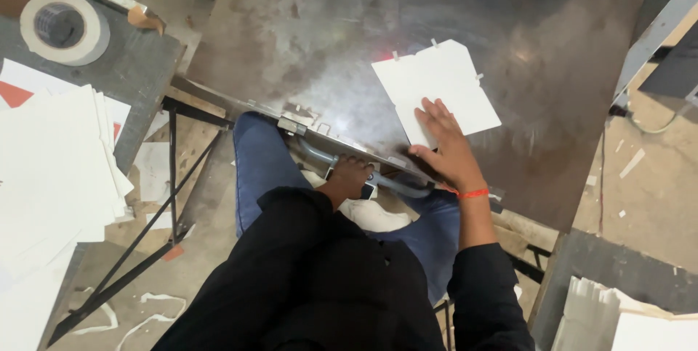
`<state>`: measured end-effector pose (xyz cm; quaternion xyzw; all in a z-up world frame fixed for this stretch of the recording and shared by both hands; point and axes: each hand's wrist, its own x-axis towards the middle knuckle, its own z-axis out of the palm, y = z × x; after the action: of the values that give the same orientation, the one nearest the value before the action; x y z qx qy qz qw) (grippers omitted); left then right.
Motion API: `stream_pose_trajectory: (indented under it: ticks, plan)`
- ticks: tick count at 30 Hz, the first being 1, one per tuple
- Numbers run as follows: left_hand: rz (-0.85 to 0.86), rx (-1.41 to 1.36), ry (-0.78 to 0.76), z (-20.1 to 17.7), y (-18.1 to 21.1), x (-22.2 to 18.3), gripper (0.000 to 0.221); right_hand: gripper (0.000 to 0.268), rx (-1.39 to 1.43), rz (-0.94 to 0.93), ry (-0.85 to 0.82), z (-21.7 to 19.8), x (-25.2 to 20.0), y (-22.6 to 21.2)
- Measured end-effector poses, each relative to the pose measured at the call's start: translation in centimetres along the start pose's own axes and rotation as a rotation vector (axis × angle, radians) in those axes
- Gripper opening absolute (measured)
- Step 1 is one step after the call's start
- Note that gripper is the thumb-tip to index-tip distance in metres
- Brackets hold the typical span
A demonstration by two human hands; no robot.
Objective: Operating an industrial paper press to stamp or cut paper patterns, including placing paper and using control buttons.
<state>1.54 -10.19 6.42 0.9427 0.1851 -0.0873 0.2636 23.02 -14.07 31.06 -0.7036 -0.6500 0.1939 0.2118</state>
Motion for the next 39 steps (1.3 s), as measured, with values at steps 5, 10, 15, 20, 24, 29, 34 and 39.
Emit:
stream_pose_trajectory:
  ticks: [5, 10, 15, 20, 24, 29, 34, 39]
  plan:
    - [-0.071, 0.020, -0.065, -0.7, 0.5, 0.2, 0.059, 0.051, -0.016, 0.057, 0.152, 2.1, 1.4, 1.9]
    - [-0.078, 0.003, -0.165, -0.6, 0.1, 0.8, 0.058, 0.045, -0.134, 0.071, 0.236, 2.4, 4.6, 2.6]
    - [-0.095, -0.004, -0.216, -1.4, 0.2, 0.7, 0.056, 0.044, -0.254, 0.105, 0.254, 2.3, 7.4, 3.4]
    - [-0.094, 0.002, -0.197, -2.8, 0.4, 0.4, 0.069, 0.048, -0.277, 0.173, 0.229, 1.8, 8.6, 2.9]
    - [-0.087, -0.001, -0.251, -3.0, 0.4, 0.5, 0.072, 0.049, -0.295, 0.211, 0.202, 1.8, 9.0, 2.7]
    - [-0.099, 0.016, -0.239, -2.0, 0.3, 1.0, 0.070, 0.053, -0.311, 0.232, 0.188, 2.0, 9.2, 3.0]
    - [-0.106, 0.007, -0.275, -3.0, 0.6, 0.5, 0.081, 0.054, -0.322, 0.242, 0.200, 2.0, 9.3, 2.6]
    - [-0.083, 0.025, -0.223, -2.2, 0.4, 1.0, 0.069, 0.055, -0.331, 0.241, 0.210, 2.1, 9.4, 2.9]
